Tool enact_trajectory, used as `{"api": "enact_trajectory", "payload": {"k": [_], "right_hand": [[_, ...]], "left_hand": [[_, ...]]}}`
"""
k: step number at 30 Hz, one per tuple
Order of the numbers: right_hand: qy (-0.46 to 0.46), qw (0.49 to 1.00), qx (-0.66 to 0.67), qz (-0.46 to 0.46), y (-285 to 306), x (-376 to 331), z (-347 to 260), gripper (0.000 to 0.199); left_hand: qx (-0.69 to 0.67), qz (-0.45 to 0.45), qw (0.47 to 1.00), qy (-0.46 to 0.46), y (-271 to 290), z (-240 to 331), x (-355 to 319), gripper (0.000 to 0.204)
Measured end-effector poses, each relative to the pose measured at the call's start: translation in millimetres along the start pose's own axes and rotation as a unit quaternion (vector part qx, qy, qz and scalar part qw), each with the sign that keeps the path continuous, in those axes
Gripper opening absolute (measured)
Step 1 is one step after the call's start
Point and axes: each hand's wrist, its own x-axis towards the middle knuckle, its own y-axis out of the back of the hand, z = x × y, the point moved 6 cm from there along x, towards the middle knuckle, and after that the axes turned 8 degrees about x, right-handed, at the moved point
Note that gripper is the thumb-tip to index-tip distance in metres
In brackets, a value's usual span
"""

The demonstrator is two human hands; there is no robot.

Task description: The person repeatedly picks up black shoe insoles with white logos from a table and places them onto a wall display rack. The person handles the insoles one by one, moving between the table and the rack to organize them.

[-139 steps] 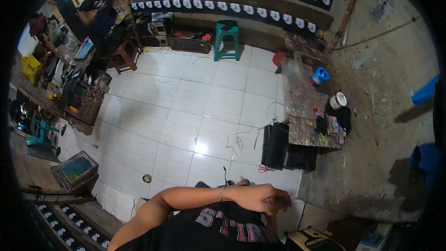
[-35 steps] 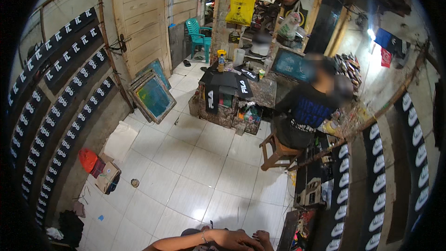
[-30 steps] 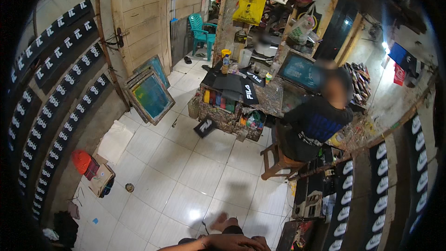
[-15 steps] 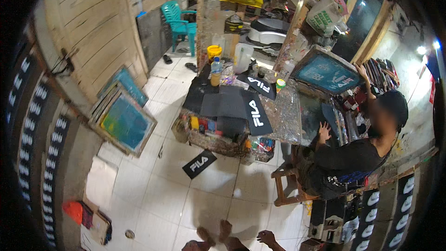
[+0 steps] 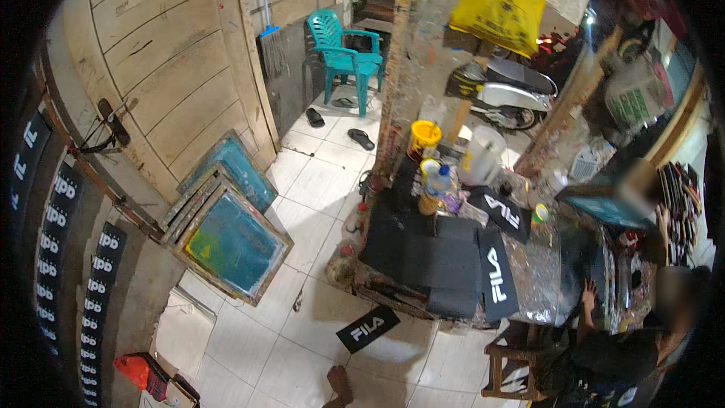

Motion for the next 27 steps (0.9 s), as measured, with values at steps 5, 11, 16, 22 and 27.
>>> {"api": "enact_trajectory", "payload": {"k": [5,11,16,22,27], "right_hand": [[0.003,0.992,-0.11,-0.059,-24,-2,-60,0.028],[-0.034,0.992,-0.068,-0.096,-77,100,-12,0.025],[-0.2,0.95,0.214,-0.113,-175,234,72,0.019],[-0.132,0.99,-0.018,0.042,-266,417,89,0.051],[-0.258,0.94,-0.057,0.215,-326,470,40,0.101]], "left_hand": [[0.01,-0.03,0.999,0.018,45,9,55,0.062],[0.049,-0.188,0.979,0.06,0,-18,48,0.062],[0.01,-0.145,0.988,0.055,6,-13,57,0.067],[-0.069,0.012,0.998,0.005,9,-13,62,0.052],[-0.128,0.058,0.988,0.063,-1,-46,54,0.041]]}}
